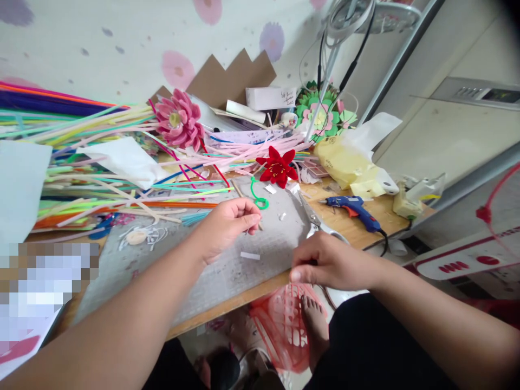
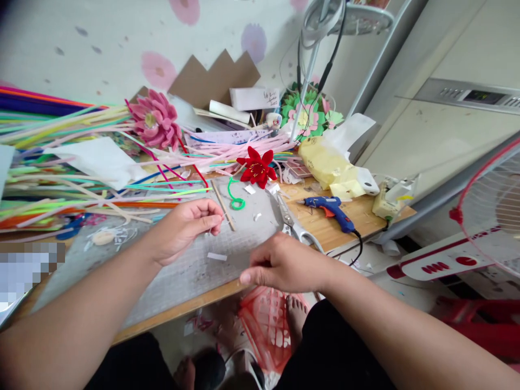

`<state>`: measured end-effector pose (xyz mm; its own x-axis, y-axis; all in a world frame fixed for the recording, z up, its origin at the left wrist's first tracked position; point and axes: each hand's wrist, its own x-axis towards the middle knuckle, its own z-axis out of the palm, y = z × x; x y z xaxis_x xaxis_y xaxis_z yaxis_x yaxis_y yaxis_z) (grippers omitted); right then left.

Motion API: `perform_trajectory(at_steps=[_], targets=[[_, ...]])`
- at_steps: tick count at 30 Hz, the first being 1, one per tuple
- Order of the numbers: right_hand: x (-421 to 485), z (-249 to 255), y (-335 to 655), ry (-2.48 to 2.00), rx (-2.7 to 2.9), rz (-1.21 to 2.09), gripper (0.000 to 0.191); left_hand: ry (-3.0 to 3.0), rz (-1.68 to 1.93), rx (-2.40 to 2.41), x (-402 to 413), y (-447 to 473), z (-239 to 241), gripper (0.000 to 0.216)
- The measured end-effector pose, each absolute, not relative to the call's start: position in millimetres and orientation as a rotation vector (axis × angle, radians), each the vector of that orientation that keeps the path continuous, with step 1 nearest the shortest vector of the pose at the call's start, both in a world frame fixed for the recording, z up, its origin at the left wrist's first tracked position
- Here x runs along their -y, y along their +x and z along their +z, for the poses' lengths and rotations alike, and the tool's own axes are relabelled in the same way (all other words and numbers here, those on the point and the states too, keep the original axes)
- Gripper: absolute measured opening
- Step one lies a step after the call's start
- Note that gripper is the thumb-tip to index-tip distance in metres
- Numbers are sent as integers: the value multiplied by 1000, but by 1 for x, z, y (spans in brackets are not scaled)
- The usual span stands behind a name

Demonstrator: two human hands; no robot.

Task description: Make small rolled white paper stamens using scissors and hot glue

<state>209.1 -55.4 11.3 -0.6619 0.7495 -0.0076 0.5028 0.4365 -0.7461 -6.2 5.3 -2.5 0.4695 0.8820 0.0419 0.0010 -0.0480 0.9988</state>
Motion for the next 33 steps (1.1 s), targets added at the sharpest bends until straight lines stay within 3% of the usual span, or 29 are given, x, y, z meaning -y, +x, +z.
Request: perform_trajectory(at_steps=[4, 11, 14, 20, 28, 33], targets=[[54, -2, 189, -1127, 2487, 699, 13, 1430, 903, -828, -6, -4, -5, 10], [52, -11, 166, -1077, 2752, 342, 36, 1372, 941, -796, -9, -6, -6, 10], [56, -9, 174, -943, 2869, 319, 45, 1331, 925, -790, -9, -7, -6, 9], [66, -17, 187, -808, 2847, 205, 28, 1283, 890, -779, -7, -6, -5, 11], [77, -25, 185, -631, 2746, -123, 27, 1282, 840, -824, -7, -6, -7, 7], [76, -25, 194, -620, 2673, 16, 23, 1342, 780, -808, -5, -6, -5, 4]])
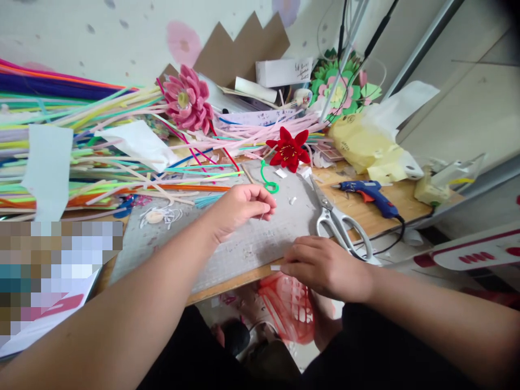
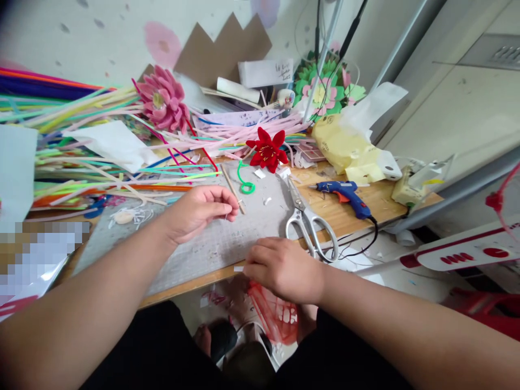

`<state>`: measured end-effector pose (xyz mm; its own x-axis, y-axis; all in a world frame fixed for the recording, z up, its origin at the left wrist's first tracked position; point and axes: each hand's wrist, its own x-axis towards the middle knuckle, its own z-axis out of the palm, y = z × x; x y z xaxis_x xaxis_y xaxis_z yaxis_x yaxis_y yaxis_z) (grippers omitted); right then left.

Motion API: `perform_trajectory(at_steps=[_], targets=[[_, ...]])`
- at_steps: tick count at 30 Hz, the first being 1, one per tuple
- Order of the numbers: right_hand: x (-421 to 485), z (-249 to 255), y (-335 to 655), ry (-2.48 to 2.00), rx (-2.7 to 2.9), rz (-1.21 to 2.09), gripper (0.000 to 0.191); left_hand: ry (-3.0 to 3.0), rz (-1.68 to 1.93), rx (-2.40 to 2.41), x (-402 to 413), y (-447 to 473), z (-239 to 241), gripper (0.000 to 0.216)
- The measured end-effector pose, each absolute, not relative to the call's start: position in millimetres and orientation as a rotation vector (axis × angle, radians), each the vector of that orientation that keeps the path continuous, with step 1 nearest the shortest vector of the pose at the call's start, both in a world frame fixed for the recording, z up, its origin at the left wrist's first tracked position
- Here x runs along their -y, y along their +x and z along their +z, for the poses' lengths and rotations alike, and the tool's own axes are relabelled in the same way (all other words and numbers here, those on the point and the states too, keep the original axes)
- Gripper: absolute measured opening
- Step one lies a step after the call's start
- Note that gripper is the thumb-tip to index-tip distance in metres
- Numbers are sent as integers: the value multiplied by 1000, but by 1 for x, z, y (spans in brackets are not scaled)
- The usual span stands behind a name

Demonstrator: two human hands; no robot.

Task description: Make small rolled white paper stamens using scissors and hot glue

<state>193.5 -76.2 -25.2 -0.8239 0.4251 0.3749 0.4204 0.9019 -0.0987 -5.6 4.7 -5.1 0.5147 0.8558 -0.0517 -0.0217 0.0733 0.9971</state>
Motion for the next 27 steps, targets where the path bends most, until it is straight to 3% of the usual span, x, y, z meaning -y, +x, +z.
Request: perform_trajectory(at_steps=[3, 8, 13, 19, 21, 25, 27], targets=[[70, -19, 201, -734, 2483, 118, 17, 1457, 662, -782, 1, -4, -2, 7], [59, 1, 205, -661, 2384, -152, 17, 1579, 492, -758, 10, 1, 0, 21], [55, 12, 204, -505, 2416, -396, 21, 1461, 592, -811, 12, 3, -1, 15], [54, 9, 203, -436, 2449, -408, 23, 1474, 571, -786, 12, 3, 0, 16], [49, 8, 215, -614, 2429, -362, 18, 1501, 624, -811, 10, 3, 0, 15], [32, 6, 276, -1803, 1810, -187, 21, 1514, 766, -862, 7, 3, -1, 14], [24, 1, 314, -2033, 1648, -145, 18, 1493, 805, -876, 6, 3, -1, 15]])
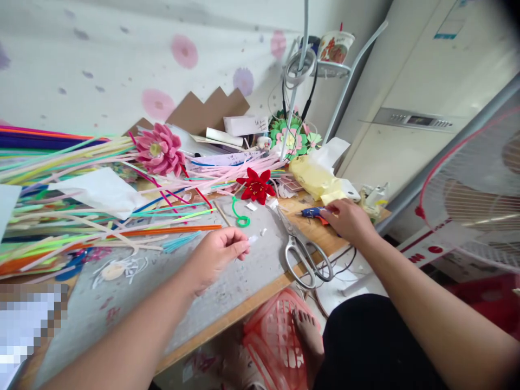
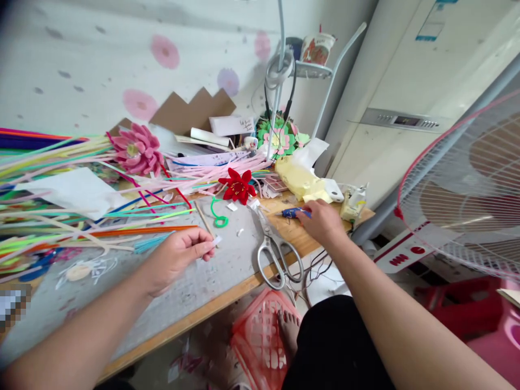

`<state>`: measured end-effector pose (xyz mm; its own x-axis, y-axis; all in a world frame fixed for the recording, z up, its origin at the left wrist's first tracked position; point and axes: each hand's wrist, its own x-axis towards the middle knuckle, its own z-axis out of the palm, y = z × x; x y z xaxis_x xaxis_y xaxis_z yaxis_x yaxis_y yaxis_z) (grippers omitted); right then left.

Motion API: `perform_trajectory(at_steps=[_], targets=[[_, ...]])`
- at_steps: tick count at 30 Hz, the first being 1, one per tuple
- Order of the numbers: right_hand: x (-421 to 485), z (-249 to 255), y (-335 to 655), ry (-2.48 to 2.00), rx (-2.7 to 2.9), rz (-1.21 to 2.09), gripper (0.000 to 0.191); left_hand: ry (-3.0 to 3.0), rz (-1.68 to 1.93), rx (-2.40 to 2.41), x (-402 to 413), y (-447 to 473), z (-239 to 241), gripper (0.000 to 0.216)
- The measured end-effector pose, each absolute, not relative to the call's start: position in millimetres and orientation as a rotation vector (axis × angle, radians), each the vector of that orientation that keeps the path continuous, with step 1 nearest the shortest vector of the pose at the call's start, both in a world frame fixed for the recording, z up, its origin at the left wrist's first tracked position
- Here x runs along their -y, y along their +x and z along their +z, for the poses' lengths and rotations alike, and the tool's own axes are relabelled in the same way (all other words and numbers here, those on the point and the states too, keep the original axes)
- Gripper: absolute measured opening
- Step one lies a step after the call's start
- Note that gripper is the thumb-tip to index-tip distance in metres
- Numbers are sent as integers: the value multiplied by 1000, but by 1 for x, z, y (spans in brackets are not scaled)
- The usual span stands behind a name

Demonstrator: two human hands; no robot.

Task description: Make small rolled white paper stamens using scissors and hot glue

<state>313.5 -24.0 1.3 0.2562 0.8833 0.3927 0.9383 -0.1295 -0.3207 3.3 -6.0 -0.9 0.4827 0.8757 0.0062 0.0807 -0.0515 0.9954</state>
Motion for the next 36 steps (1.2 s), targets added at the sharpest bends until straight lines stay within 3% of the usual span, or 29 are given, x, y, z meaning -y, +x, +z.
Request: perform_trajectory(at_steps=[5, 11, 20, 25, 36], targets=[[14, -20, 366, -2211, 1483, 128, 16, 1456, 833, -898, 6, 4, -1, 18], [15, -20, 359, -2141, 1301, 382, 18, 1403, 881, -922, 6, 3, -1, 16], [67, 14, 282, -1479, 1295, 874, 23, 1476, 923, -992, 8, 3, 0, 12], [84, 25, 233, -1293, 1870, 669, 6, 1596, 963, -1040, 11, 3, -1, 11], [82, 29, 224, -1212, 2137, 403, 12, 1729, 1026, -1090, 13, 0, 3, 9]])
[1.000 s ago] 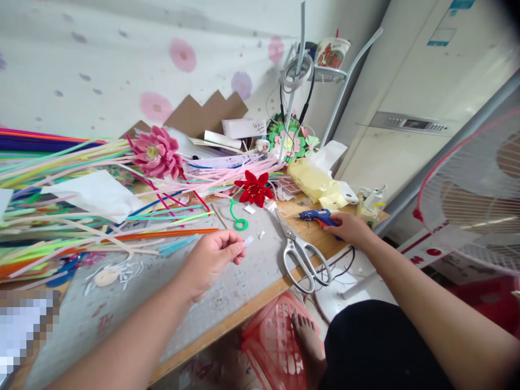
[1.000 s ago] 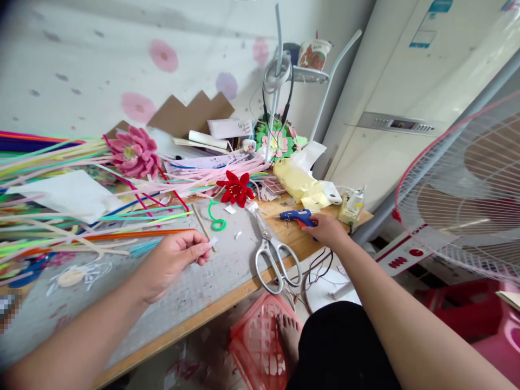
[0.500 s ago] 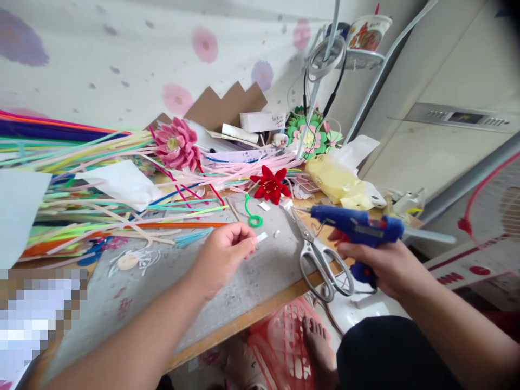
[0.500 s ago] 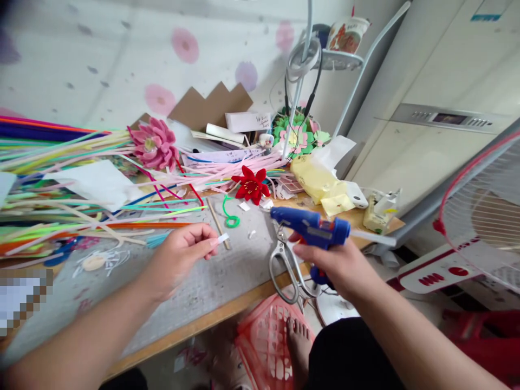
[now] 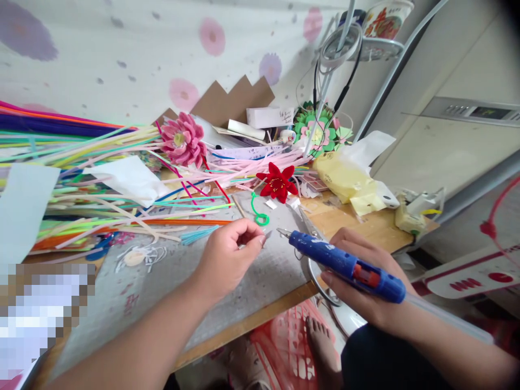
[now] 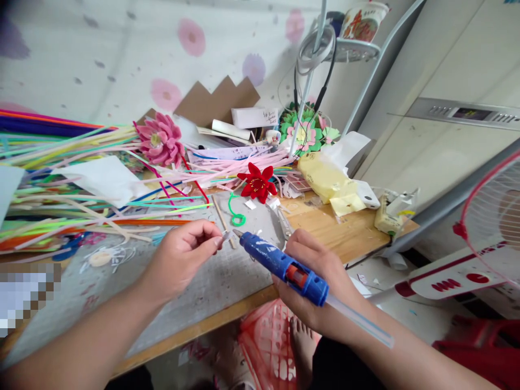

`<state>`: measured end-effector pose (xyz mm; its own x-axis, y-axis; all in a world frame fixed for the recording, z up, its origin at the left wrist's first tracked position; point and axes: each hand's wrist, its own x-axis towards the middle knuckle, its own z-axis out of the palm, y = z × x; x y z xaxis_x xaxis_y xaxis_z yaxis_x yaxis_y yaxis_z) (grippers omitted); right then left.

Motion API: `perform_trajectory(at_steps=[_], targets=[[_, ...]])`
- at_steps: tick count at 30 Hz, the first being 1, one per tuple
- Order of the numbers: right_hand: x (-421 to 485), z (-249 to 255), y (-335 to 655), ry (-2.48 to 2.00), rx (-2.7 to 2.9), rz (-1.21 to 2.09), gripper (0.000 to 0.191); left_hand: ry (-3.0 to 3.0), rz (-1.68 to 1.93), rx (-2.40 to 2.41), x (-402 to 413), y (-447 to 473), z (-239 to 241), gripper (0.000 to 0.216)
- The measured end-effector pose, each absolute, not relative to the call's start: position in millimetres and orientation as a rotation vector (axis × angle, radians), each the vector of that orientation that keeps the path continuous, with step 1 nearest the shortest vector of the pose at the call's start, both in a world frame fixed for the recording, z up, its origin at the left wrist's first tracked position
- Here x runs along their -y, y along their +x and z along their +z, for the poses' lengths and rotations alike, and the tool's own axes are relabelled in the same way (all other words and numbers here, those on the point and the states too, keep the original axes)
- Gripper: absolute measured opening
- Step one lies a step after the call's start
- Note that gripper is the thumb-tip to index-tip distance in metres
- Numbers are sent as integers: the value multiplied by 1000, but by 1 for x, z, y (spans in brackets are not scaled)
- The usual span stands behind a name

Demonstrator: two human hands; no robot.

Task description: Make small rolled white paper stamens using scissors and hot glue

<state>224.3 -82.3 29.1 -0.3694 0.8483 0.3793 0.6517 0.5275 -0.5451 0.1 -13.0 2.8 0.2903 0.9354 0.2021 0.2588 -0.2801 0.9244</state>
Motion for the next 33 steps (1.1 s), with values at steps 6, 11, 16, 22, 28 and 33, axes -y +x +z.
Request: perform_trajectory(at_steps=[6, 11, 16, 22, 28, 33], targets=[[85, 28, 224, -1208, 2170, 412, 14, 1783, 1036, -1068, 13, -1, 1, 9], [88, 29, 225, -1230, 2150, 425, 16, 1812, 1035, -1061, 12, 0, 1, 9], [86, 30, 226, -1208, 2185, 410, 18, 1824, 1033, -1058, 13, 1, 3, 8], [84, 29, 225, -1214, 2176, 388, 17, 1833, 1037, -1045, 11, -1, 1, 8], [85, 32, 224, -1214, 2187, 376, 18, 1847, 1037, -1042, 13, 0, 1, 8], [86, 34, 223, -1205, 2217, 371, 19, 1843, 1029, -1044, 14, -1, 3, 8]])
